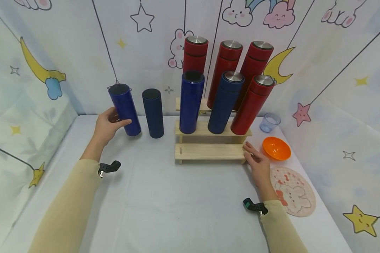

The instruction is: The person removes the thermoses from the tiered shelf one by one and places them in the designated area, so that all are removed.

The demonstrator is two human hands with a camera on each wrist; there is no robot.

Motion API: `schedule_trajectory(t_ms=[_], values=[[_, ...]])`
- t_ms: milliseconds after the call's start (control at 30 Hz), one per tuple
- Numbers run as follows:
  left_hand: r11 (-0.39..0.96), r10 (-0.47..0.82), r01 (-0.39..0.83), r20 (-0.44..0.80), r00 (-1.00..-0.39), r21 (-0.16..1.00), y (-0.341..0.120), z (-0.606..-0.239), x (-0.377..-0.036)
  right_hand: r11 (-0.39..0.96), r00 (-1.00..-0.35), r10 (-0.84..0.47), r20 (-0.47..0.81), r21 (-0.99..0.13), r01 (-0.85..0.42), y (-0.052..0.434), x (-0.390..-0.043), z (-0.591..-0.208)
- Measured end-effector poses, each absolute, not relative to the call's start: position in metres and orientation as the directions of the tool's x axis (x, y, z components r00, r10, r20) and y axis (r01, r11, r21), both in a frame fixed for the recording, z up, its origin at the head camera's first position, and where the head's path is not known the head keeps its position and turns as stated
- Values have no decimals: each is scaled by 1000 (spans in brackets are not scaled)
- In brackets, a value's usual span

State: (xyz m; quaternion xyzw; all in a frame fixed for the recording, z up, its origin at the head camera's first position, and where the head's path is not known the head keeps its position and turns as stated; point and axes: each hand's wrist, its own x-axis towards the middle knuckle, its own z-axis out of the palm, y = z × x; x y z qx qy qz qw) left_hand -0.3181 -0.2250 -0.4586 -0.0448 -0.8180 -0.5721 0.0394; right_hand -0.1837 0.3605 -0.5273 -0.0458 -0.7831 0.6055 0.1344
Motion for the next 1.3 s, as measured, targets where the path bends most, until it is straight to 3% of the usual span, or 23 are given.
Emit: schedule_trajectory(t_ms=[567,967,1300], values=[[274,51,25,11,-999,961,-229,-479,-330,272,-957,224,182,-955,-118,359,-188,-528],[263,95,23,-3,-995,965,-226,-477,-332,262,-961,238,143,-962,-78,361,-185,-524],[259,30,158,156,-987,953,-218,-454,-312,259,-961,235,149,-962,-86,360,-182,-528]])
